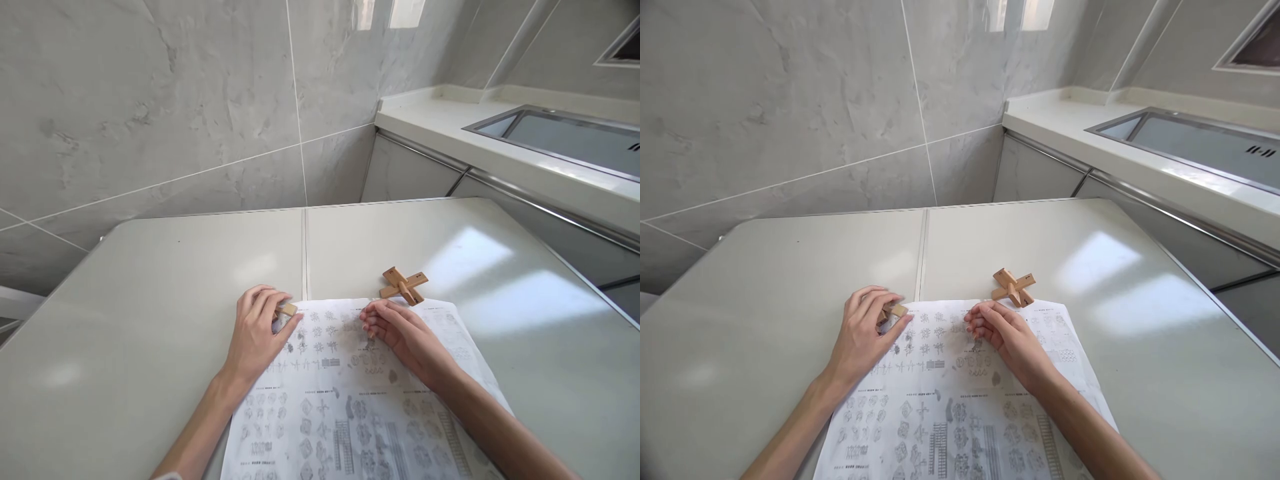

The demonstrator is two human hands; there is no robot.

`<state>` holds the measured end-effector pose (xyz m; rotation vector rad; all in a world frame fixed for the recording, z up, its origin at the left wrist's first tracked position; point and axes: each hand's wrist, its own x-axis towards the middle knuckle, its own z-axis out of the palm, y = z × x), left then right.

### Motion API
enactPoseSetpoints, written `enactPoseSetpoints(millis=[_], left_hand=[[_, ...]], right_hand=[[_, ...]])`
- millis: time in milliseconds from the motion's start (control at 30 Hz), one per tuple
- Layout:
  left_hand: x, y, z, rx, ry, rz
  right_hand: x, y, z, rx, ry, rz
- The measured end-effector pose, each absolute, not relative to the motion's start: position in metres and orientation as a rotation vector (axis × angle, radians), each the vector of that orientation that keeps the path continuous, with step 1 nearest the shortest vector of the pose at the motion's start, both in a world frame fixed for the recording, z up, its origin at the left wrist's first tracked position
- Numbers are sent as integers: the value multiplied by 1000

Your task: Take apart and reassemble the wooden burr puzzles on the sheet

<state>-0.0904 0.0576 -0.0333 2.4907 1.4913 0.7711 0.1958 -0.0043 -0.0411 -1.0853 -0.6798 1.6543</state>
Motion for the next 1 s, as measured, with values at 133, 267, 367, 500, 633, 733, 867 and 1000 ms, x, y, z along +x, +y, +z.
enactPoseSetpoints(millis=[133, 267, 367, 500, 633, 733, 867, 1000], left_hand=[[-90, 57, -30, 2510, 1354, 746], [-89, 57, -28, 2531, 1254, 776], [-89, 57, -30, 2525, 1277, 789], [-90, 58, -32, 2464, 1440, 790], [-91, 58, -33, 2274, 1660, 779], [-91, 59, -32, 2193, 1680, 756], [-91, 59, -33, 2196, 1687, 754], [-91, 59, -33, 2240, 1687, 765]], right_hand=[[196, -5, -41, -1091, -701, 1656], [196, -5, -42, -1090, -712, 1657], [197, -4, -41, -1095, -716, 1662], [197, -4, -40, -1104, -717, 1666], [197, -4, -39, -1098, -714, 1662], [197, -4, -39, -1102, -699, 1666], [198, -2, -43, -1060, -614, 1672], [202, 2, -50, -988, -438, 1676]])
